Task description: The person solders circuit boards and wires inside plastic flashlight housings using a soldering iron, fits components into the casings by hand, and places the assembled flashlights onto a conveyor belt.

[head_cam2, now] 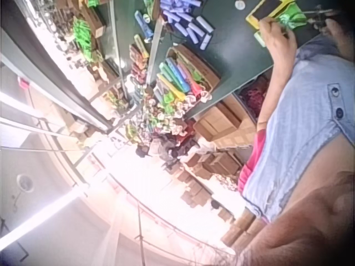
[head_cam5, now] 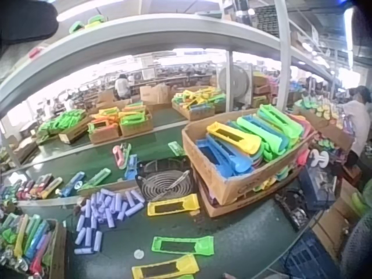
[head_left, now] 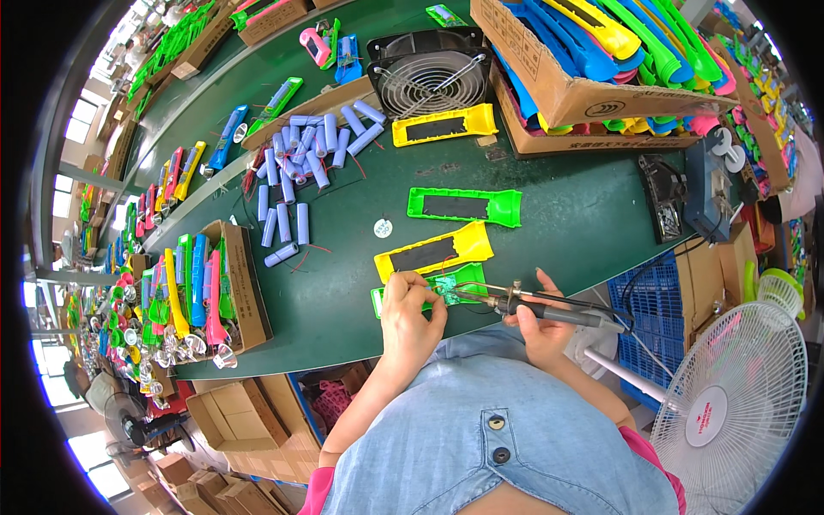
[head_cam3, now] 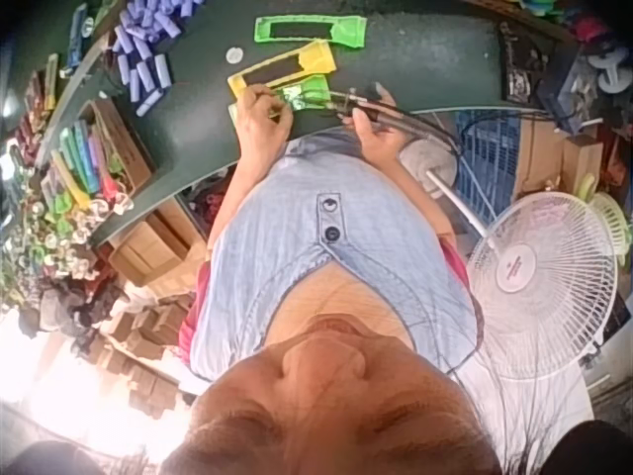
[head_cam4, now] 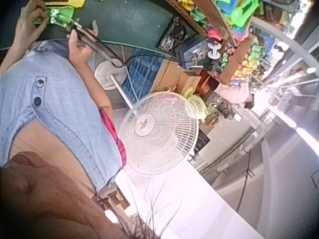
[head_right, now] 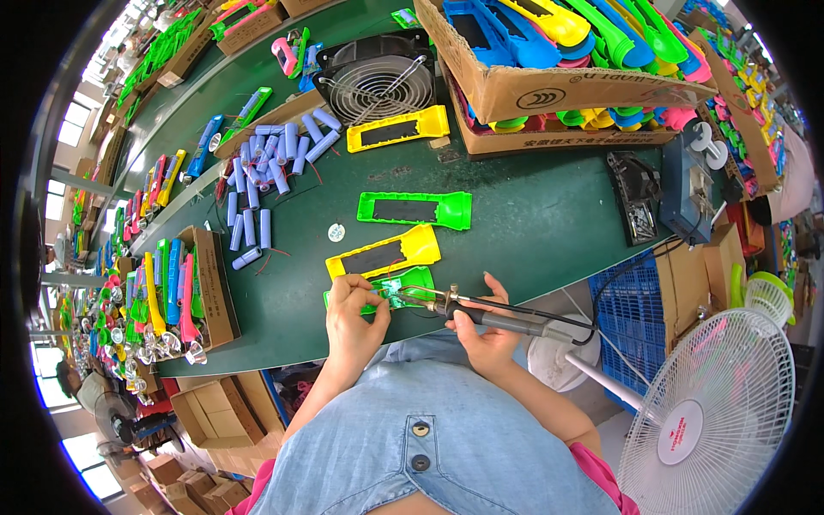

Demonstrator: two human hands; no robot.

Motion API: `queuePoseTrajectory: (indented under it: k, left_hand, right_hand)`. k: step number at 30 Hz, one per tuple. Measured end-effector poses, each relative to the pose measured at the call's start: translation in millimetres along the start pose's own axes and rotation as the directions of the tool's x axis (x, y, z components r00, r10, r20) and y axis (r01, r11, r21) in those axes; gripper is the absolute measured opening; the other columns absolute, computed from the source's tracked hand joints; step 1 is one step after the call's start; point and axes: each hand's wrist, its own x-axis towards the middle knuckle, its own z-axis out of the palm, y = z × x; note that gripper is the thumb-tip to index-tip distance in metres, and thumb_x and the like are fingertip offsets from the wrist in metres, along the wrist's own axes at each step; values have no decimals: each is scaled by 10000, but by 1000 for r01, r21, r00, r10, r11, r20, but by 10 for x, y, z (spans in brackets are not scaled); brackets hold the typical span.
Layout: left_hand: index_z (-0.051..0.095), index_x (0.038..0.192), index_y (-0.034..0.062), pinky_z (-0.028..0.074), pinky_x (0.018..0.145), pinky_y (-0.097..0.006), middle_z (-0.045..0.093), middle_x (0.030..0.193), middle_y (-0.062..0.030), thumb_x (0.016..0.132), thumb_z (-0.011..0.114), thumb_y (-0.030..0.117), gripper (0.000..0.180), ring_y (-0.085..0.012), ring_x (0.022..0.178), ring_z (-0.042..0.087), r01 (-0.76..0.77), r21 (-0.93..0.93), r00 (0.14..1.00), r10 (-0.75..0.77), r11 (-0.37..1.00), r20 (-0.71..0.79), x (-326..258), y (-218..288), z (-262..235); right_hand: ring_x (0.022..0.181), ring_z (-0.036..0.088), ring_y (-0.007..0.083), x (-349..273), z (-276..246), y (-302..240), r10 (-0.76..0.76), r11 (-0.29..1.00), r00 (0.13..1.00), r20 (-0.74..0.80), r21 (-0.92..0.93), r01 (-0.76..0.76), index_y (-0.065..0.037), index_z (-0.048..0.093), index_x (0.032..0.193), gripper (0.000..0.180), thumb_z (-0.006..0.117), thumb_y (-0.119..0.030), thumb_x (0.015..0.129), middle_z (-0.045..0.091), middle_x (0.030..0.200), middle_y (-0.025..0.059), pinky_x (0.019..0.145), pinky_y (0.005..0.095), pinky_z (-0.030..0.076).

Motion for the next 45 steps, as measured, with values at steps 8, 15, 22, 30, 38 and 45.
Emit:
queuePoseTrajectory:
  k: [8, 15, 22, 30, 38, 45]
  left_hand:
    - [563, 664, 22, 412, 702, -350, 504, 882, -111, 608, 647, -19, 110, -268, 809, 512, 10, 14, 1000, -10, 1000, 22, 19, 12, -1]
    - [548, 692, 19, 411, 702, -360, 500, 884, -117, 616, 639, -24, 126, -275, 822, 509, -4, 44, 1000, 3, 999, 24, 28, 16, 10]
    - [544, 722, 15, 421, 697, -342, 507, 888, -122, 642, 639, -40, 136, -265, 815, 517, 9, 14, 1000, -9, 1000, 18, 22, 18, 8]
    - [549, 1087, -53, 494, 795, -302, 562, 1120, -146, 915, 479, 119, 253, -202, 964, 588, 497, -844, 554, -675, -201, 487, -645, -59, -310]
    - [593, 1067, -14, 481, 706, -245, 574, 926, -90, 858, 549, 48, 222, -151, 747, 563, 358, -601, 795, -571, 715, -206, -637, -301, -256]
    - [655, 843, 43, 465, 578, -268, 596, 793, -75, 658, 670, -66, 215, -202, 655, 580, -258, 54, 945, 263, 965, -196, -223, -89, -106]
  right_hand:
    - [925, 593, 197, 33, -114, 13, -74, 995, 994, 75, -69, 79, 3, 551, 982, 251, 609, 66, 747, 597, 872, 153, 726, 287, 541]
    - [733, 635, 140, -34, -60, 2, 31, 999, 999, -8, -42, -32, -7, 567, 953, 205, 609, 33, 756, 639, 756, 81, 1039, 425, 239]
    - [674, 638, 123, 23, -103, 14, -124, 978, 989, 81, -159, 136, -15, 567, 956, 212, 626, 8, 753, 652, 724, 63, 1063, 437, 175]
    - [679, 637, 125, -15, -100, 9, -11, 998, 1000, 8, -63, 12, -14, 573, 959, 220, 627, 13, 747, 651, 725, 59, 1063, 436, 175]
    - [717, 636, 136, -29, -15, 23, 126, 989, 990, -56, 83, -121, -9, 591, 950, 211, 631, 18, 744, 636, 742, 74, 1060, 443, 188]
    - [683, 630, 119, 72, -127, -56, -137, 968, 980, 147, -189, 164, -27, 586, 976, 220, 635, -42, 762, 637, 671, 44, 1055, 463, 176]
